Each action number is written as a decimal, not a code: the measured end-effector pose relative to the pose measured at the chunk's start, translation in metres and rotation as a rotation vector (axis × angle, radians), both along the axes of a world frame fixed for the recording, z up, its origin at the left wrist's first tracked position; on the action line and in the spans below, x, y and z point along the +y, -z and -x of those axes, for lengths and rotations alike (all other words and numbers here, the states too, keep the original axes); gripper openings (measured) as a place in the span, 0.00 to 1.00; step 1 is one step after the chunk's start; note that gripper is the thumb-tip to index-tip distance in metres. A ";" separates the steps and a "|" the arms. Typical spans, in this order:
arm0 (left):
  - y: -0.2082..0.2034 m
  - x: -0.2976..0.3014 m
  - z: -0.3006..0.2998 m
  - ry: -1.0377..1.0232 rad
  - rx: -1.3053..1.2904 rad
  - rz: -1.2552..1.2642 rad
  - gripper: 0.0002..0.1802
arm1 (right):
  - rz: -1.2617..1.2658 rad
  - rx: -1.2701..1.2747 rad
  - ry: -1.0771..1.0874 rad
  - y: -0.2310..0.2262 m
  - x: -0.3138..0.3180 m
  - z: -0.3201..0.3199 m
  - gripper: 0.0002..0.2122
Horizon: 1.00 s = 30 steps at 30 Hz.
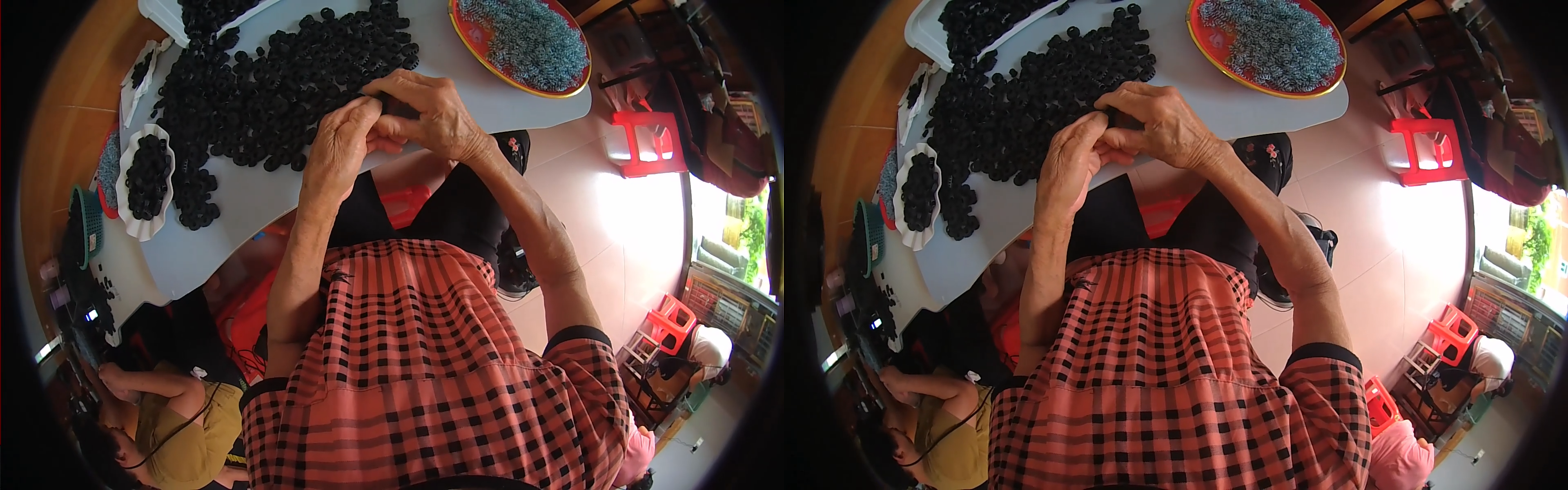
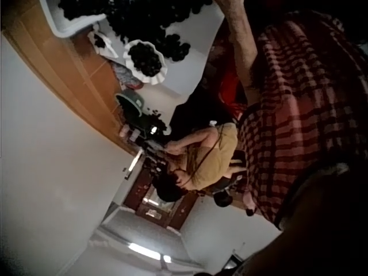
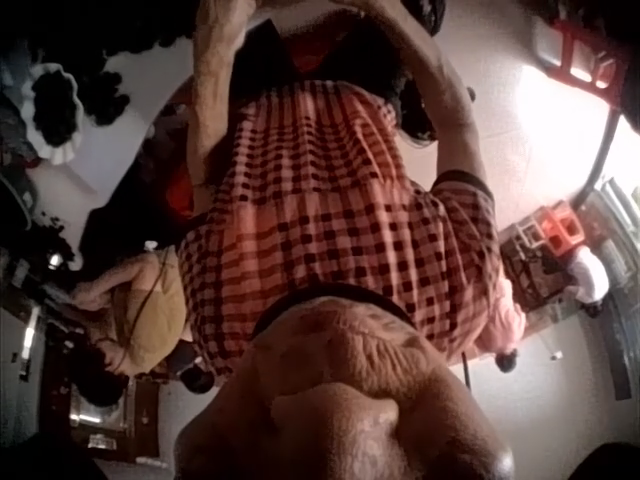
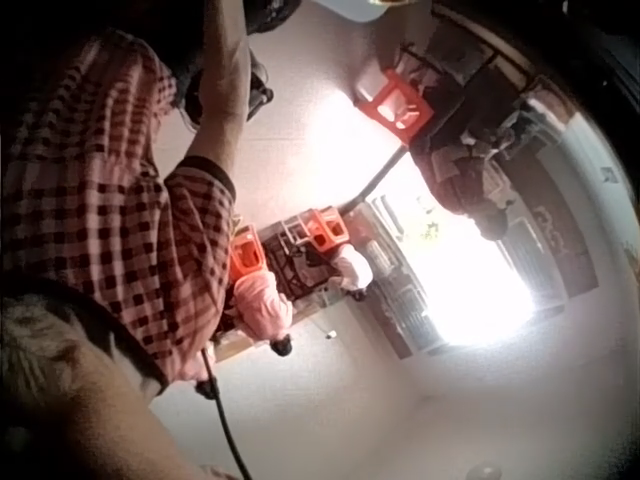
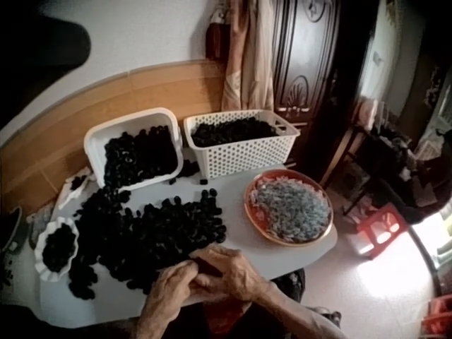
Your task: The person assembles small black plastic components by picking them up from the table and fitting the pieces together by hand.
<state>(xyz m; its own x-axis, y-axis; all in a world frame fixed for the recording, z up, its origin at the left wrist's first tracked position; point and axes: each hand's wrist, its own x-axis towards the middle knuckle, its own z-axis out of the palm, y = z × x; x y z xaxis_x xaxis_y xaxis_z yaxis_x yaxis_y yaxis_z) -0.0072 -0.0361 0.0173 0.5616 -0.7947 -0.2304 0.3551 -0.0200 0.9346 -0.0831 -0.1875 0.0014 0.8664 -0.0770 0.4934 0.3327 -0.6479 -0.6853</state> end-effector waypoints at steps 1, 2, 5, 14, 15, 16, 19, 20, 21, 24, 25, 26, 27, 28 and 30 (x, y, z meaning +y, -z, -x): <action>-0.001 -0.001 0.001 -0.002 -0.001 0.001 0.19 | -0.097 0.093 -0.007 -0.003 0.000 0.000 0.21; -0.002 -0.001 0.001 -0.022 -0.019 0.010 0.20 | -0.097 0.092 -0.010 -0.007 0.001 0.001 0.21; 0.002 0.003 -0.003 -0.047 -0.153 0.017 0.19 | -0.108 0.037 0.018 -0.012 0.000 0.002 0.20; -0.009 0.004 0.001 0.022 -0.614 -0.248 0.17 | -0.521 0.139 -0.039 -0.006 -0.004 0.003 0.07; -0.009 0.004 -0.001 0.042 -0.642 -0.257 0.17 | -0.524 0.141 -0.038 -0.006 -0.005 0.003 0.07; -0.010 0.002 -0.002 0.044 -0.640 -0.259 0.17 | -0.445 0.116 -0.010 -0.008 -0.006 0.003 0.06; -0.014 0.001 -0.006 0.108 -0.665 -0.299 0.18 | -0.298 0.018 0.022 -0.003 -0.006 0.001 0.06; -0.016 0.001 -0.007 0.128 -0.625 -0.320 0.18 | -0.221 -0.057 0.026 -0.002 -0.006 0.000 0.06; -0.017 0.001 -0.009 0.147 -0.586 -0.341 0.19 | -0.225 -0.058 0.027 -0.001 -0.006 0.000 0.06; -0.005 0.004 -0.012 0.108 -0.374 -0.194 0.20 | -0.285 0.068 0.024 -0.005 -0.005 0.001 0.09; -0.003 0.005 -0.013 0.108 -0.377 -0.194 0.20 | -0.298 0.081 0.024 -0.006 -0.005 0.001 0.12; -0.003 0.006 -0.012 0.110 -0.327 -0.157 0.19 | -0.313 0.096 0.025 -0.006 -0.005 0.001 0.16; -0.003 0.007 -0.012 0.112 -0.278 -0.120 0.19 | -0.313 0.094 0.025 -0.007 -0.006 0.001 0.16; -0.003 0.007 -0.012 0.112 -0.280 -0.120 0.19 | -0.259 0.090 0.013 -0.007 -0.008 0.000 0.20; -0.002 0.008 -0.015 0.073 -0.168 -0.113 0.19 | -0.206 0.081 0.002 -0.008 -0.007 -0.001 0.24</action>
<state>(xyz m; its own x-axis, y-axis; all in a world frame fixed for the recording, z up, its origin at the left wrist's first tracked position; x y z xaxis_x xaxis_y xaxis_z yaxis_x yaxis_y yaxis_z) 0.0077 -0.0285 0.0190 0.5412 -0.8094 -0.2280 0.1880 -0.1478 0.9710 -0.0820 -0.1944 0.0091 0.9022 -0.1707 0.3962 0.2705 -0.4916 -0.8278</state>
